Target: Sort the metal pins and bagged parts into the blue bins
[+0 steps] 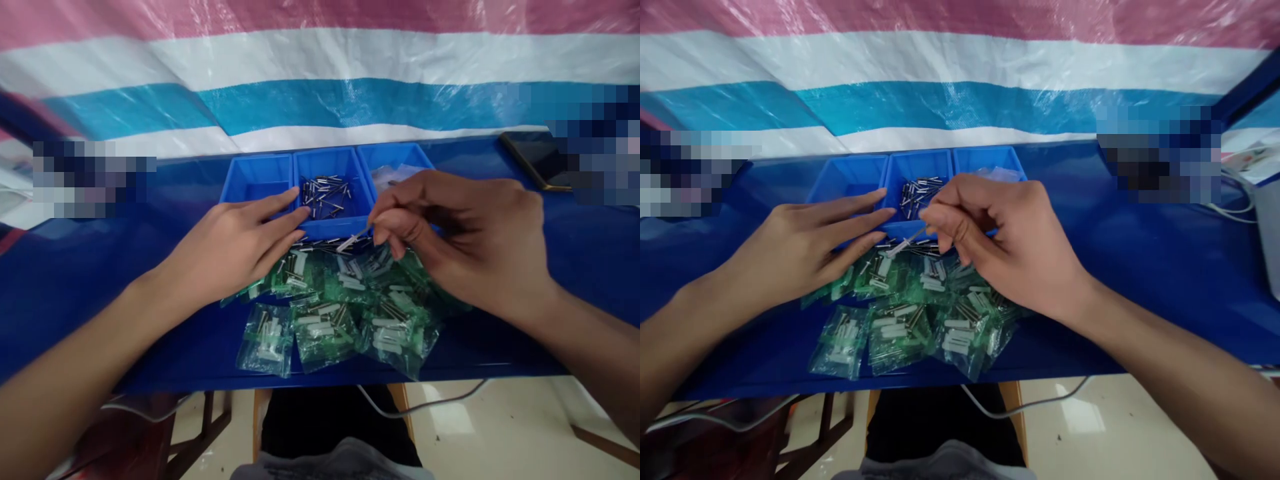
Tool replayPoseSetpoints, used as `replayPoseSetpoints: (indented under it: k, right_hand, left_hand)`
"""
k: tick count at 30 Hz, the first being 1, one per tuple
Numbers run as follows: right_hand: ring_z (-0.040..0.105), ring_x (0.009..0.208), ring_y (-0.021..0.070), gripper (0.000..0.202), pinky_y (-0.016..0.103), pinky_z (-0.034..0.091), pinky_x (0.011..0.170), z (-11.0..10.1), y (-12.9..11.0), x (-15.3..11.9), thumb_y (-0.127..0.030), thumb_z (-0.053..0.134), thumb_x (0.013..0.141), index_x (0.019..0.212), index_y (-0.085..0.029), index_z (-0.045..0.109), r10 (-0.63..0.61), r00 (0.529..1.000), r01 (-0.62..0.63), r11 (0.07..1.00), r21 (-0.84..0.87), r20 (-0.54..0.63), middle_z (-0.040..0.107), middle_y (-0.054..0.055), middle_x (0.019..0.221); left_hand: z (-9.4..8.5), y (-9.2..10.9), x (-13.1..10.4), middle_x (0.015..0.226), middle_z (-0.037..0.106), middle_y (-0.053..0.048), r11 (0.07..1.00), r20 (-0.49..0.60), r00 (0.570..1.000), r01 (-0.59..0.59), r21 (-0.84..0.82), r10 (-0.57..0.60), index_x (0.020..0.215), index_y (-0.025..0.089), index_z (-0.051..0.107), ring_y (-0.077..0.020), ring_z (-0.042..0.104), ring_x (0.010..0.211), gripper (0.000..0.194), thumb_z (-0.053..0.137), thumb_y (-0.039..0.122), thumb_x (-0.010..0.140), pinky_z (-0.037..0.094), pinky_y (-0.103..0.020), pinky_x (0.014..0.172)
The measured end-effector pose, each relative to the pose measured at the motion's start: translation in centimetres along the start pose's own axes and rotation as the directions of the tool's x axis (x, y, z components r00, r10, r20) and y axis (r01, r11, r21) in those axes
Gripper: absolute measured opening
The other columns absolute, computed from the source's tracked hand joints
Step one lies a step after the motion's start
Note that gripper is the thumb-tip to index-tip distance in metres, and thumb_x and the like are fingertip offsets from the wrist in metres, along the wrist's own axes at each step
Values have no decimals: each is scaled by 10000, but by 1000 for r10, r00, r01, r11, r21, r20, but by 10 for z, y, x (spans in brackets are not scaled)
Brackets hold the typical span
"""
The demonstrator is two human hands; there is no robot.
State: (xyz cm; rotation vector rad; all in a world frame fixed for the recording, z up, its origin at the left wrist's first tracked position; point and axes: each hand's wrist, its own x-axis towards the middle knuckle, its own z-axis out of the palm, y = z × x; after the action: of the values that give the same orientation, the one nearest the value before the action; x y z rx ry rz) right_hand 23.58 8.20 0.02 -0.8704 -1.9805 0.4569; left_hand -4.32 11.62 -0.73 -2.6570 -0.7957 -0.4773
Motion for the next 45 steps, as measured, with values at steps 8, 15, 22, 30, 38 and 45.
replayPoseSetpoints:
  k: [8, 15, 22, 30, 38, 45]
  right_hand:
    - [489, 295, 71, 555, 193, 314, 293, 0, 5, 4, -491, 830, 943, 557, -198, 559, 394, 844, -537, 613, 579, 364, 569, -49, 466]
    - [696, 457, 143, 458, 181, 408, 324, 5, 8, 7, -457, 832, 945, 611, -181, 684, 448, 849, -512, 566, 647, 279, 749, 53, 646]
    - [809, 1157, 295, 385, 431, 710, 844, -4, 2, 12, -262, 373, 1142, 1097, -213, 752, 213, 971, -235, 762, 603, 109, 792, 160, 1330]
    - [814, 894, 196, 208, 311, 647, 780, 2, 15, 1, -110, 611, 1050, 1091, -188, 800, -198, 957, 234, 958, -164, 214, 848, 81, 1038]
    - [761, 808, 235, 250, 301, 503, 614, 10, 26, -5, -4, 670, 952, 1170, -97, 750, -242, 821, 521, 687, -506, 516, 803, 101, 987]
    - [697, 697, 169, 265, 299, 362, 555, 12, 26, -6, -1, 607, 978, 1166, -138, 734, -182, 826, 492, 695, -525, 534, 781, 54, 958]
  left_hand:
    - [-1, 1, 2, 1428, 702, -194, 1000, -12, 1000, -7, -1, 7, 1352, 137, 747, -358, 804, 1119, 424, 428, 339, 1160, 726, -506, 870]
    - [-1, -1, 1, 1412, 715, -184, 1000, -19, 1000, 0, -18, -1, 1347, 163, 755, -349, 805, 1121, 426, 418, 345, 1162, 726, -508, 896]
    - [-2, -1, 1, 1325, 755, -219, 997, -74, 996, -53, 58, 57, 1263, 92, 773, -331, 832, 1011, 463, 378, 315, 1170, 739, -467, 788]
    - [-5, 0, 1, 1306, 763, -223, 994, -96, 991, -86, 74, 93, 1248, 67, 766, -323, 833, 1014, 436, 384, 258, 1165, 740, -451, 769]
    - [-1, 2, 0, 1307, 754, -244, 996, -109, 991, -76, 54, 81, 1248, 58, 765, -350, 831, 1012, 440, 380, 254, 1163, 738, -486, 750]
    - [1, 1, 1, 1364, 737, -220, 997, -117, 993, 0, -81, -9, 1237, 101, 781, -324, 836, 992, 423, 414, 298, 1167, 739, -447, 785]
